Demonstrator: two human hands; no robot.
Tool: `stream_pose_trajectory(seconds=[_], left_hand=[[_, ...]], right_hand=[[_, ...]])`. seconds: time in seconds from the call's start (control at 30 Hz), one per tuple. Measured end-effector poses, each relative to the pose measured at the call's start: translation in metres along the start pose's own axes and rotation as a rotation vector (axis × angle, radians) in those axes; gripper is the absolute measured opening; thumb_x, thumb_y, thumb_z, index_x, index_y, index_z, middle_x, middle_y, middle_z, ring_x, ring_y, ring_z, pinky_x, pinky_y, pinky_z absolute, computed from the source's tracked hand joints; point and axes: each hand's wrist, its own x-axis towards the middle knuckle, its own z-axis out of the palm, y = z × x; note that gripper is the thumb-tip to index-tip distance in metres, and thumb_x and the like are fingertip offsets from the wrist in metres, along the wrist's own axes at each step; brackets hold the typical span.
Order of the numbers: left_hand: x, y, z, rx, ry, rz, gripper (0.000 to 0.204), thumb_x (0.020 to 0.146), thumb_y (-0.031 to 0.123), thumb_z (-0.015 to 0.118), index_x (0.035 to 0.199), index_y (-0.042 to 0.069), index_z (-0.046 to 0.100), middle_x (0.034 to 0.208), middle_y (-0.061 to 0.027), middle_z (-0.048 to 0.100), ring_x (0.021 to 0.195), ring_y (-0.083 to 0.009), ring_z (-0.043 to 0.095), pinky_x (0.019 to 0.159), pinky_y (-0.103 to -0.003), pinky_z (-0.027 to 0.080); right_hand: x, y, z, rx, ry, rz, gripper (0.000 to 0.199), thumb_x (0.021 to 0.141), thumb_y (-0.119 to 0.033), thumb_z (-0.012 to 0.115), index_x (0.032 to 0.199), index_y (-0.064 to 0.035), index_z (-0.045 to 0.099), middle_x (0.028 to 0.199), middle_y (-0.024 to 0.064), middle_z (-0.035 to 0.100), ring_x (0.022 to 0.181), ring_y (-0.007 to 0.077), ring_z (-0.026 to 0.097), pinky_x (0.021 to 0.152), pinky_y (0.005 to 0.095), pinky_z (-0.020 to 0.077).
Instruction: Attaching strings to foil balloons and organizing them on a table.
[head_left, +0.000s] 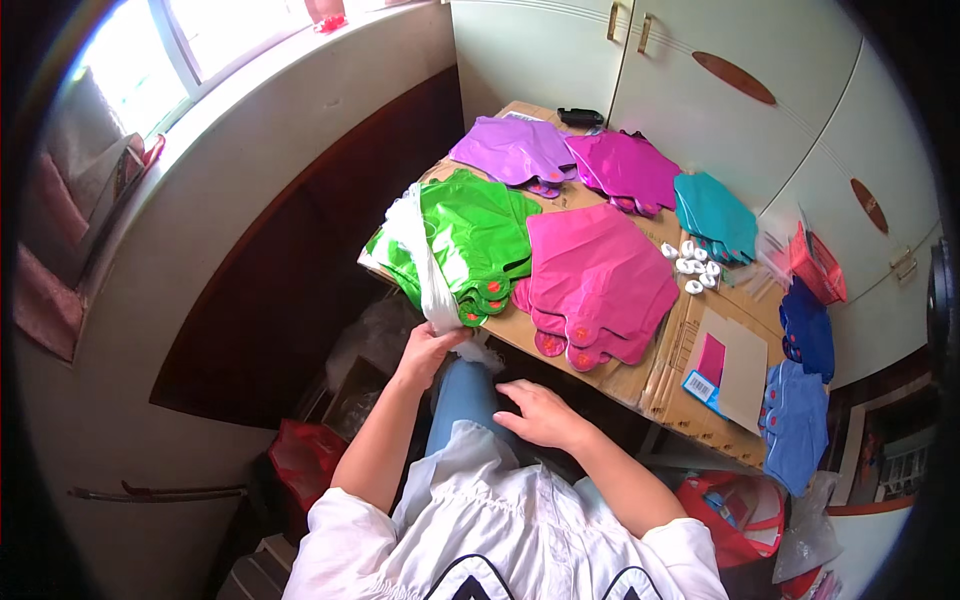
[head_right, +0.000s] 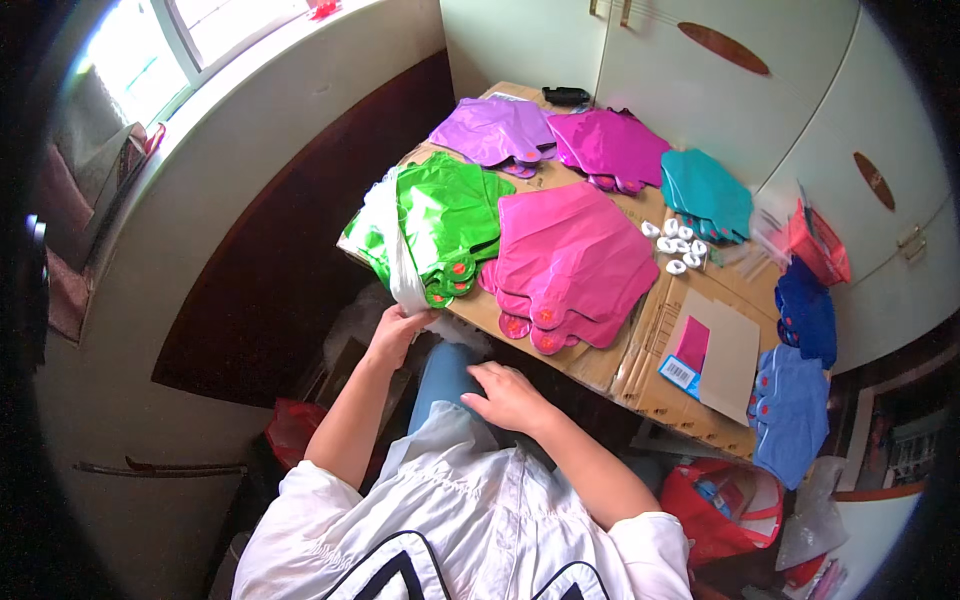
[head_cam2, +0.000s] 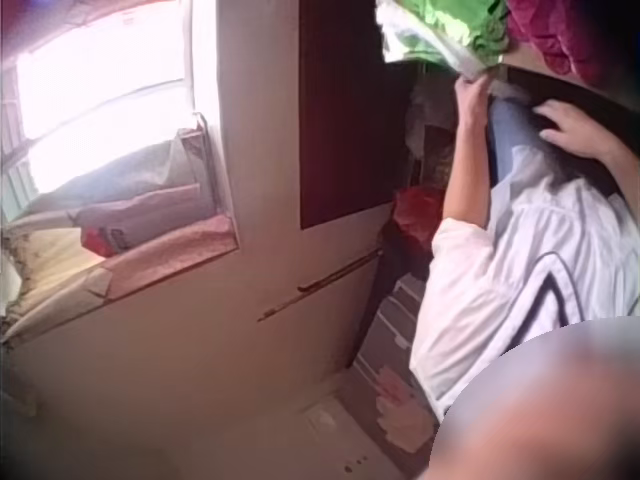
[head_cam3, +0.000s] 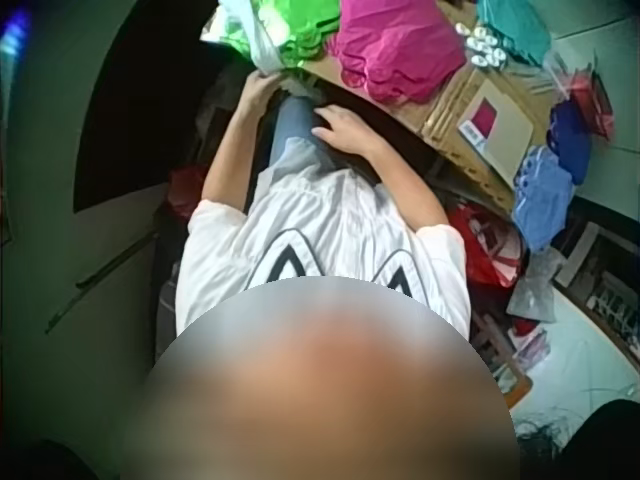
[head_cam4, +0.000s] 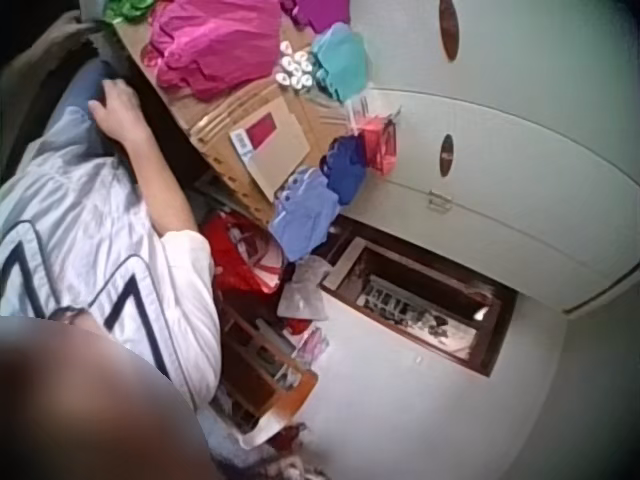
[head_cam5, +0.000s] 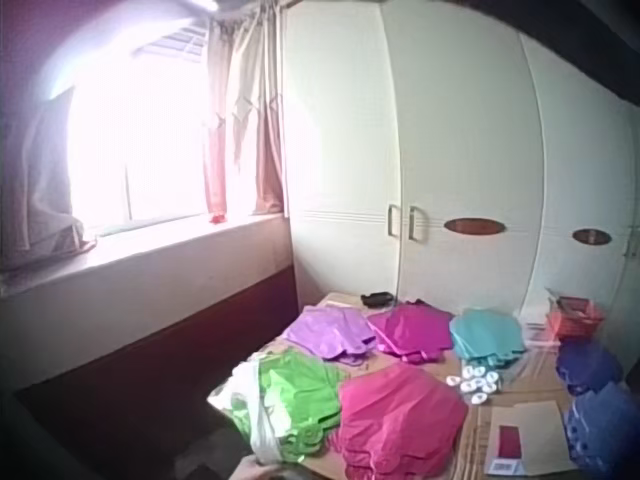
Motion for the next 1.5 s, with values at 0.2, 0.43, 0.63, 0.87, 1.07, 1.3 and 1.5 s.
stream_pose_trajectory(seconds=[0.2, 0.43, 0.63, 0.87, 1.07, 1.3, 1.5], left_hand=[[-0.035, 0.039, -0.028, 0.088, -0.115, -0.055, 0.024, 0.077, 0.014, 0.075, 0.095, 0.002, 0.067, 0.088, -0.0028, 0.068, 0.082, -0.0101, 0.062, 0.076, -0.025, 0.047], [-0.050, 0.058, -0.022, 0.056, -0.243, 0.015, 0.030, 0.080, 0.011, 0.073, 0.106, 0.001, 0.062, 0.096, -0.0039, 0.067, 0.085, -0.0095, 0.063, 0.078, -0.026, 0.050], [-0.054, 0.072, -0.035, 0.200, -0.459, -0.047, 0.040, 0.083, 0.009, 0.070, 0.120, -0.001, 0.057, 0.110, -0.0032, 0.063, 0.102, -0.0094, 0.057, 0.088, -0.025, 0.046], [-0.020, 0.104, -0.096, 0.119, -0.252, -0.098, 0.031, 0.084, 0.024, 0.061, 0.106, 0.003, 0.069, 0.096, -0.0013, 0.066, 0.086, -0.0074, 0.055, 0.074, -0.021, 0.041], [0.015, 0.144, -0.067, 1.110, 0.371, 0.988, 0.084, 0.055, 0.025, 0.084, 0.127, 0.005, 0.046, 0.129, -0.0177, 0.050, 0.119, -0.0316, 0.047, 0.100, -0.040, 0.037], [0.092, 0.150, -0.109, 0.590, 0.113, 0.709, 0.014, 0.075, -0.002, 0.068, 0.089, 0.000, 0.068, 0.082, -0.0021, 0.068, 0.080, -0.0084, 0.062, 0.073, -0.025, 0.050], [0.046, 0.231, -0.155, 0.830, 0.085, 0.451, 0.023, 0.065, -0.009, 0.064, 0.085, 0.002, 0.068, 0.076, -0.0012, 0.065, 0.071, -0.0096, 0.060, 0.066, -0.026, 0.049]], right_hand=[[0.015, -0.039, -0.014, 0.122, 0.054, 0.010, 0.053, 0.085, -0.038, 0.063, 0.116, 0.0046, 0.059, 0.113, 0.0233, 0.060, 0.105, 0.0364, 0.059, 0.092, 0.0410, 0.0462], [0.094, -0.063, -0.016, 0.870, 0.012, 0.189, 0.056, 0.085, -0.045, 0.065, 0.110, 0.0052, 0.062, 0.098, 0.0148, 0.066, 0.088, 0.0202, 0.064, 0.077, 0.0309, 0.0502], [0.136, -0.090, -0.016, 1.082, -0.098, 0.238, 0.026, 0.085, -0.022, 0.066, 0.099, -0.0003, 0.065, 0.088, 0.0056, 0.065, 0.073, 0.0114, 0.060, 0.065, 0.0265, 0.0493], [0.162, -0.125, -0.055, 0.966, -0.135, -0.006, 0.018, 0.090, -0.021, 0.061, 0.089, -0.0032, 0.062, 0.077, 0.0054, 0.067, 0.064, 0.0090, 0.059, 0.059, 0.0255, 0.0488], [0.192, -0.153, -0.107, 0.836, -0.204, -0.156, 0.018, 0.091, -0.022, 0.060, 0.086, -0.0048, 0.061, 0.068, 0.0008, 0.056, 0.057, 0.0090, 0.054, 0.057, 0.0229, 0.0442], [0.194, -0.180, -0.131, 0.772, -0.309, -0.192, 0.017, 0.087, -0.022, 0.065, 0.085, -0.0060, 0.060, 0.064, -0.0008, 0.052, 0.052, 0.0084, 0.049, 0.051, 0.0234, 0.0404], [0.165, -0.145, -0.142, 0.729, -0.352, -0.048, 0.019, 0.078, -0.021, 0.069, 0.082, -0.0070, 0.058, 0.064, -0.0017, 0.053, 0.054, 0.0075, 0.049, 0.053, 0.0227, 0.0387]])
